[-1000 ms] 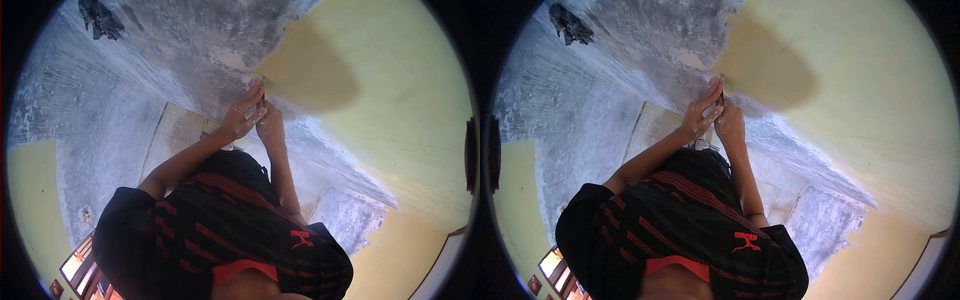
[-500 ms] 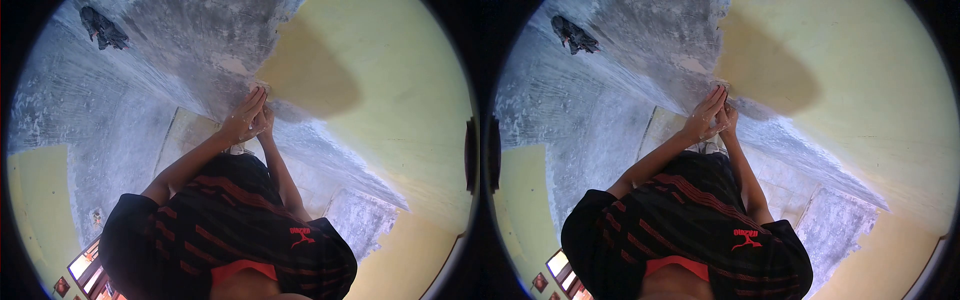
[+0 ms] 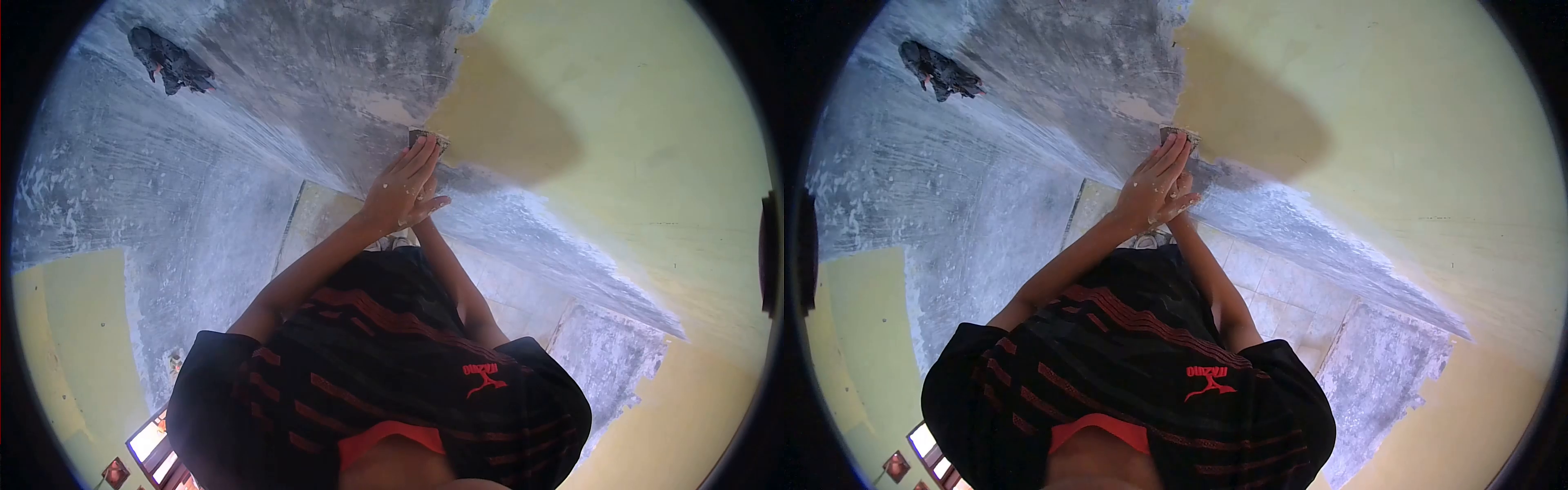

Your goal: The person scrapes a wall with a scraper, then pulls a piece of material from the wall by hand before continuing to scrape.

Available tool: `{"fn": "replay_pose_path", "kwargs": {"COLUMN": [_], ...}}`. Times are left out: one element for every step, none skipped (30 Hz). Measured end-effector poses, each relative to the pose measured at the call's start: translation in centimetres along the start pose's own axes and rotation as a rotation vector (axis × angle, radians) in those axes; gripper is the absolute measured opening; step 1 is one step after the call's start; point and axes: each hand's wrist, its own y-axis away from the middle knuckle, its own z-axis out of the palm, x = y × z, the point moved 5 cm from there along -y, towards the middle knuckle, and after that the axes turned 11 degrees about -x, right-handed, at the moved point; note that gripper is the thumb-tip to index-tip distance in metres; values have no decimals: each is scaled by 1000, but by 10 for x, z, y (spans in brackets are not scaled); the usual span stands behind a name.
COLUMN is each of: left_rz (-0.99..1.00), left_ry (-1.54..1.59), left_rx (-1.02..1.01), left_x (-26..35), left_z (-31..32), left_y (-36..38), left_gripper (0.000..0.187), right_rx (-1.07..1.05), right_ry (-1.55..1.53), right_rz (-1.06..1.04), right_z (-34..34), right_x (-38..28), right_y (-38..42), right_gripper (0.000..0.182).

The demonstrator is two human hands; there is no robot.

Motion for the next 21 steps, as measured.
{"fn": "replay_pose_path", "kwargs": {"left_rz": [10,19,17,18,18,14,26,36,31,48,64,58,63,67,60,67,75,72,75,82,91], "left_ry": [11,22,24,36,51,55,59,64,69,68,67,71,79,86,87,95,103,107,99,88,86], "left_rx": [0,0,-2,5,11,9,9,6,2,9,18,17,30,42,41,46,50,47,98,150,147], "left_x": [-1,-2,0,2,3,1,-1,-3,-4,-5,-5,-5,-4,-3,-3,-3,-2,-1,1,3,5], "left_z": [-1,-3,-4,-5,-5,-4,-4,-2,-1,-1,0,0,0,-1,0,-1,-1,-3,-9,-13,-13], "left_y": [-1,-1,0,-1,-2,-2,-3,-3,-2,-3,-2,-3,-3,-3,-3,-3,-4,-8,-12,-14,-14], "left_gripper": [93,93,93,93,93,93,93,94,94,94,94,94,93,93,93,93,93,93,93,93,93], "right_rx": [7,13,20,26,32,38,44,50,58,64,69,73,76,78,81,85,91,98,111,125,140], "right_ry": [8,15,22,29,38,47,57,65,73,80,87,95,103,109,115,120,126,134,142,150,158], "right_rz": [-27,-54,-76,-100,-121,-141,-161,-178,-194,-213,-232,-251,-271,-290,-310,-330,-352,-371,-386,-406,-435], "right_z": [-8,-9,1,-8,-7,-8,-8,-8,-2,-3,-3,-4,-7,-10,-17,-24,-24,-29,-36,-34,-36], "right_x": [-5,-8,-10,-14,-17,-19,-21,-23,-24,-26,-28,-30,-33,-35,-38,-41,-43,-44,-46,-48,-50], "right_y": [-4,-5,-12,0,-1,-1,-2,-3,-14,-12,-13,-9,-7,-9,-7,-8,-18,-15,-21,-24,-25], "right_gripper": [38,38,38,38,38,38,38,38,38,38,38,39,39,39,39,39,39,39,39,39,40]}}
